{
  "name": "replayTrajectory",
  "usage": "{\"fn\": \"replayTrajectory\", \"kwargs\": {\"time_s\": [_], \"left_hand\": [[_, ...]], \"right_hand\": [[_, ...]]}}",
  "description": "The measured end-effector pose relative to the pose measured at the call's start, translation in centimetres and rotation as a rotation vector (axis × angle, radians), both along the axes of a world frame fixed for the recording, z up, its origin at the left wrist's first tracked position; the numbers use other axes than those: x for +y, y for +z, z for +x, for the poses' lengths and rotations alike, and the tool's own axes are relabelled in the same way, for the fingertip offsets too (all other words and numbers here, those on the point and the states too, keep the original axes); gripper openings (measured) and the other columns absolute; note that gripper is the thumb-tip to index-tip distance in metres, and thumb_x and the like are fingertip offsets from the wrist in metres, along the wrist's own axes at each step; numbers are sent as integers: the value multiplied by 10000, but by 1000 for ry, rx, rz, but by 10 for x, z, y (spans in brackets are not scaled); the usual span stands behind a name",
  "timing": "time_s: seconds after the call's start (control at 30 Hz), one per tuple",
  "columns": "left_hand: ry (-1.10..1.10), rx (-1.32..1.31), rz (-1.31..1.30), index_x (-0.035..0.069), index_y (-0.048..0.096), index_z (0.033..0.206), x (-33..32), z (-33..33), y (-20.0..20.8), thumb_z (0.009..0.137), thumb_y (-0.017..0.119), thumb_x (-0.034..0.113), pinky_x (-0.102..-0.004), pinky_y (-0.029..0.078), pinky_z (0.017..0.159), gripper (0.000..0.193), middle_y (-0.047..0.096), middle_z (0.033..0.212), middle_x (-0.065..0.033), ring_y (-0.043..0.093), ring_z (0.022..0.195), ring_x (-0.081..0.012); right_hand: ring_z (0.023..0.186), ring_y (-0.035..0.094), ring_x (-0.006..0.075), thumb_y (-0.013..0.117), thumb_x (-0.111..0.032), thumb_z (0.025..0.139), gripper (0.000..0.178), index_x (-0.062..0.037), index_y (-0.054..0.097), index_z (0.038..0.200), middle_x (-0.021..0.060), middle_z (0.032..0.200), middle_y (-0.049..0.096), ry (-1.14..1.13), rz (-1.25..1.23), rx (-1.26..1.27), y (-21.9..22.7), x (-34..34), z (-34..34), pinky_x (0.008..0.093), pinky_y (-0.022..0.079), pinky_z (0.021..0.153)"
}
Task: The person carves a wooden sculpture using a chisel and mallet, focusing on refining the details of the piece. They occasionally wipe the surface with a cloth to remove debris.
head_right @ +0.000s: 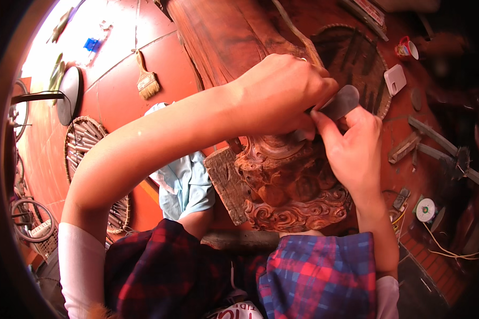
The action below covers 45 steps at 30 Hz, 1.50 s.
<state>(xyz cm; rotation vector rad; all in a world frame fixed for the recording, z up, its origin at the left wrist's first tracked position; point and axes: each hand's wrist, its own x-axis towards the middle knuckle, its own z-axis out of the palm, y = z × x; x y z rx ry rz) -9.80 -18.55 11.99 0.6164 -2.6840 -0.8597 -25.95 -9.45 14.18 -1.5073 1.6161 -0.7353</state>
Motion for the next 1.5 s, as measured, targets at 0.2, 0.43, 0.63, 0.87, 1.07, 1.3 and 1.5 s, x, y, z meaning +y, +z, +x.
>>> {"fn": "replayTrajectory", "kwargs": {"time_s": [0.2, 0.43, 0.63, 0.87, 1.07, 1.3, 1.5], "left_hand": [[104, 162, -119, 60, 642, 866, 12, 8, -13, 596, 874, 270, -443, 539, 719, 413, 636, 901, -109, 669, 881, -334], [101, 58, -74, 70, 644, 923, 9, 1, -9, 604, 865, 272, -454, 538, 731, 438, 636, 939, -103, 664, 905, -337], [74, 90, -166, 65, 655, 992, 9, 7, -12, 620, 868, 271, -446, 536, 771, 476, 633, 944, -109, 659, 907, -354], [-44, 46, -35, 56, 719, 991, -8, 8, 3, 644, 868, 314, -438, 540, 784, 457, 710, 885, -148, 682, 891, -359], [1, -48, 24, 31, 698, 1000, -5, 11, 11, 648, 864, 295, -444, 537, 785, 470, 707, 920, -166, 672, 908, -382], [73, 17, 111, 33, 660, 1146, 6, 16, 8, 659, 843, 206, -464, 533, 840, 549, 673, 1042, -169, 650, 981, -395], [110, 155, 79, 46, 668, 1112, 13, 19, -10, 644, 831, 176, -450, 532, 861, 513, 647, 1114, -153, 632, 1042, -377]], "right_hand": [[674, 668, 85, 679, -45, 896, 69, 14, 704, 921, 65, 716, 719, 17, 16, 33, -6, 4, 6, 274, 506, 612], [667, 663, 84, 674, -34, 902, 48, 14, 677, 900, 46, 702, 702, -5, -97, 33, -5, 5, 3, 266, 493, 586], [717, 593, 54, 672, -29, 903, 62, 2, 667, 956, 9, 772, 668, 27, -160, -22, -3, 3, -5, 246, 473, 638], [786, 567, 38, 711, -13, 866, 90, -34, 654, 931, -45, 823, 625, 110, -140, -202, 24, 0, -28, 216, 461, 728], [793, 622, 52, 678, -27, 884, 45, -3, 686, 921, -6, 801, 680, 231, -8, -78, 19, -21, -20, 242, 497, 719], [758, 666, 77, 675, -12, 874, 56, 20, 694, 916, 55, 764, 717, 231, -47, -112, -2, -9, -25, 260, 519, 701], [763, 668, 82, 669, -24, 882, 58, 19, 692, 913, 52, 747, 712, 219, 55, -122, 0, -4, -13, 261, 520, 703]]}}
